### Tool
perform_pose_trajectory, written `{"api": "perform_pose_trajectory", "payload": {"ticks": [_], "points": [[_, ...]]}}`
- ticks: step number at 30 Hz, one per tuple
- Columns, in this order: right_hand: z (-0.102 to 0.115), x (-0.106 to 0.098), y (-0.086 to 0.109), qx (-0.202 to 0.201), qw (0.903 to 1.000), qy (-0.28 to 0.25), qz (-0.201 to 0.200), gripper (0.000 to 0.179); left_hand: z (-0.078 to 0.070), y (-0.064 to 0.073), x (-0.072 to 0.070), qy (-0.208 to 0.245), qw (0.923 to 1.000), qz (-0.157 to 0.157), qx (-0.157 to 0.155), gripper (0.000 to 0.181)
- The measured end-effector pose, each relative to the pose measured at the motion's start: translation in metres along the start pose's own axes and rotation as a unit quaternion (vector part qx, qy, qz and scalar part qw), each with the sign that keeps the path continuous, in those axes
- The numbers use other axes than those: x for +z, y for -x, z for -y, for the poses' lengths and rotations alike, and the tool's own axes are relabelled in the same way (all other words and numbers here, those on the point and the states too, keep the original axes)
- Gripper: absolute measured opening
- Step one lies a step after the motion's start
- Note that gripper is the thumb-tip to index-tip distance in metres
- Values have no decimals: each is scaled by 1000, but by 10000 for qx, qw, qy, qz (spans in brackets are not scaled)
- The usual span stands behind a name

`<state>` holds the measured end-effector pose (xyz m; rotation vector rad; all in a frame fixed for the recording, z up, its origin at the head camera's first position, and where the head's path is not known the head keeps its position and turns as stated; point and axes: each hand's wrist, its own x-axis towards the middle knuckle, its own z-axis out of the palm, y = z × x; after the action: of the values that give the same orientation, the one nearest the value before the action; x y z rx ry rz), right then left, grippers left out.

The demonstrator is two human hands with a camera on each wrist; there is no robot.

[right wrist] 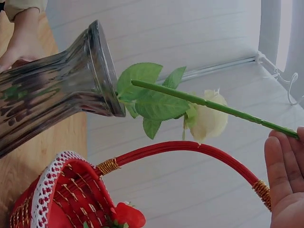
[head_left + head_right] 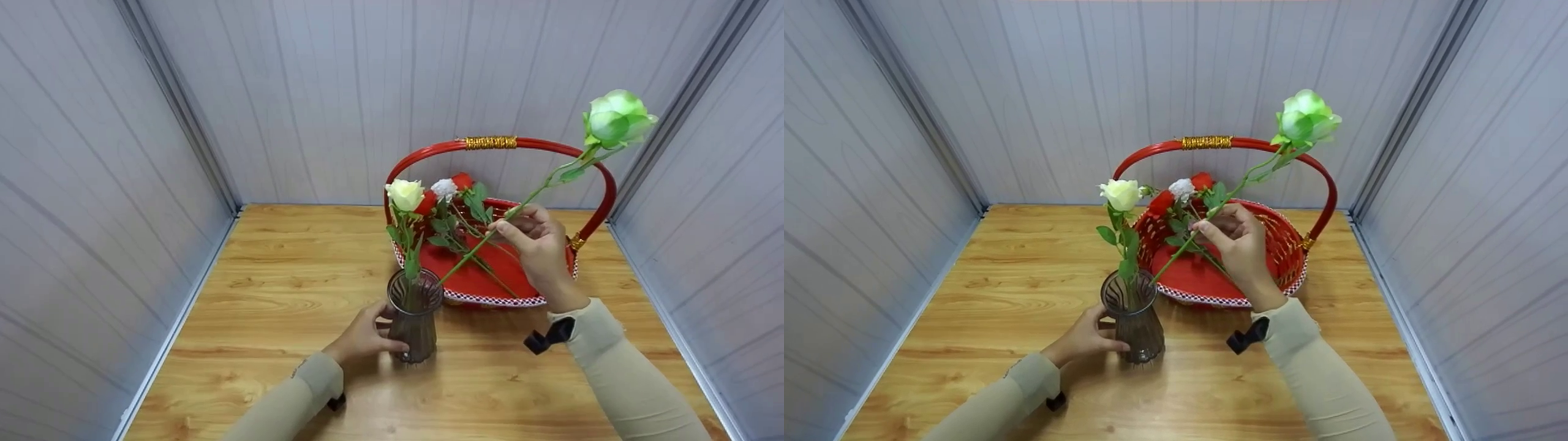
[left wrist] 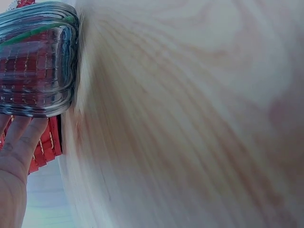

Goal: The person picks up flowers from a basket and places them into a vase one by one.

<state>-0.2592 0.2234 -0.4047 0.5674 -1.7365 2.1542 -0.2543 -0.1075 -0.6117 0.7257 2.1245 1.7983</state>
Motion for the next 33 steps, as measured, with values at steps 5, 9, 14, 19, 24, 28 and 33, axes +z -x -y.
{"api": "perform_pose_trajectory", "payload": {"ticks": [5, 9, 14, 19, 24, 28, 33], "points": [[-6, 10, 2, 17, 9999, 156, 34, 7, 0, 1, 0, -14, 10000, -45, -13, 73], [-15, 17, 4, -44, 9983, 552, 197, 15, 0, 2, 0, -27, 10000, -46, 10, 75], [-25, 23, 8, -185, 9944, 853, 593, 12, 0, 2, 1, -19, 10000, -16, 12, 78], [-33, 31, 11, -157, 9882, 1099, 1059, 8, 0, 2, 2, 15, 10000, -7, -11, 78], [-39, 40, 13, -80, 9799, 1304, 1507, 9, 1, 0, 1, -66, 10000, 47, 40, 78], [-42, 46, 15, 30, 9709, 1499, 1867, 11, 1, -1, 0, -118, 9998, 73, 135, 75], [-48, 51, 16, -128, 9482, 2268, 2220, 9, 1, 0, 0, -125, 9998, 65, 155, 75]]}}
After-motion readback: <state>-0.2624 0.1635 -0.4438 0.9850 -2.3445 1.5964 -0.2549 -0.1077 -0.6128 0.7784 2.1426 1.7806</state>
